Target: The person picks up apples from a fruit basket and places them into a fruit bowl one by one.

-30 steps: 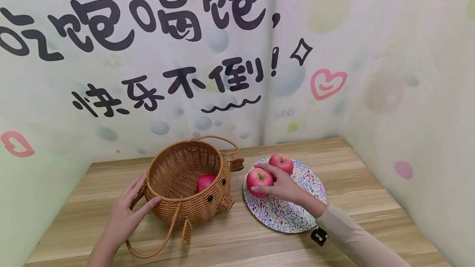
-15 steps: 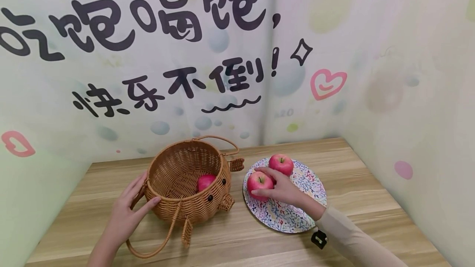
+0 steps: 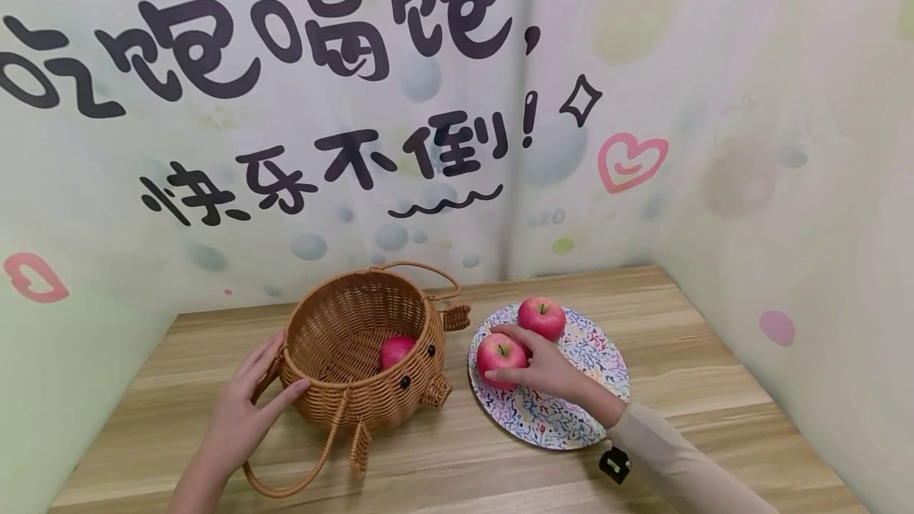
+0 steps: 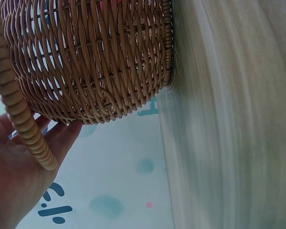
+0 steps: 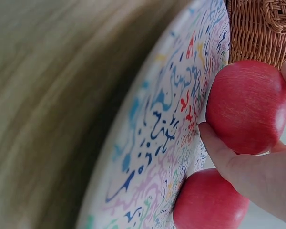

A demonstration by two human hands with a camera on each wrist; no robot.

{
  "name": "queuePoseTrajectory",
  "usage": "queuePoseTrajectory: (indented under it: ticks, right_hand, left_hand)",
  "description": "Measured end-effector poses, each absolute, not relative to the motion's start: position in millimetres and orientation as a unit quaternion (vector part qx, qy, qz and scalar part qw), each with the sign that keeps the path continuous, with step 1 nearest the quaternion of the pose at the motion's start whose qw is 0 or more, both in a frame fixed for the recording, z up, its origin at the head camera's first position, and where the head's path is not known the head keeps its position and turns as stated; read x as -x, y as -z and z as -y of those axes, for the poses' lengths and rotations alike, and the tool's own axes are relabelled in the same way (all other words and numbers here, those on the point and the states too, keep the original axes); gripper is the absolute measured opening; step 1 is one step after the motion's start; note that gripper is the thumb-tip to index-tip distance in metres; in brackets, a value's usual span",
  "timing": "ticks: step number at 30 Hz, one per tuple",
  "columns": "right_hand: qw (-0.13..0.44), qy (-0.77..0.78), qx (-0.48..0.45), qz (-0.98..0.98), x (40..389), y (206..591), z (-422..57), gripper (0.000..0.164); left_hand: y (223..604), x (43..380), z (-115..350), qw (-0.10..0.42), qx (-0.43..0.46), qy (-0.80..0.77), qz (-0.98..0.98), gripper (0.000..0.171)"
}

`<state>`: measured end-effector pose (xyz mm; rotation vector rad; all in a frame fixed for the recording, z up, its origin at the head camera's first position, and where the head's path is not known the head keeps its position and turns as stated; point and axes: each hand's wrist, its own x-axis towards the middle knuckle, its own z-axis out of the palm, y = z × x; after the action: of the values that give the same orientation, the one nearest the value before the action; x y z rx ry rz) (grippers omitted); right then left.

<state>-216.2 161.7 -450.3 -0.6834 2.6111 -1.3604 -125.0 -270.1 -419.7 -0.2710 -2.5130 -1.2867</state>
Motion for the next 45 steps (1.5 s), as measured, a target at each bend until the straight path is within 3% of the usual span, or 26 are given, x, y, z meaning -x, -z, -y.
queuePoseTrajectory:
  ticks: [22,45]
  right_hand:
    - [0.085,0.465,0.211,-0.856,216.1,455.9,-161.8,0.079]
    - [0.073,0.482,0.227,-0.843,217.5,438.0,-164.8,0.068]
  left_hand:
    - [421.2,125.3,269.8,0.151,0.094,0.451,0.874,0.079]
    - [421.1,124.0,270.0,0.160,0.101,0.458,0.868,0.078]
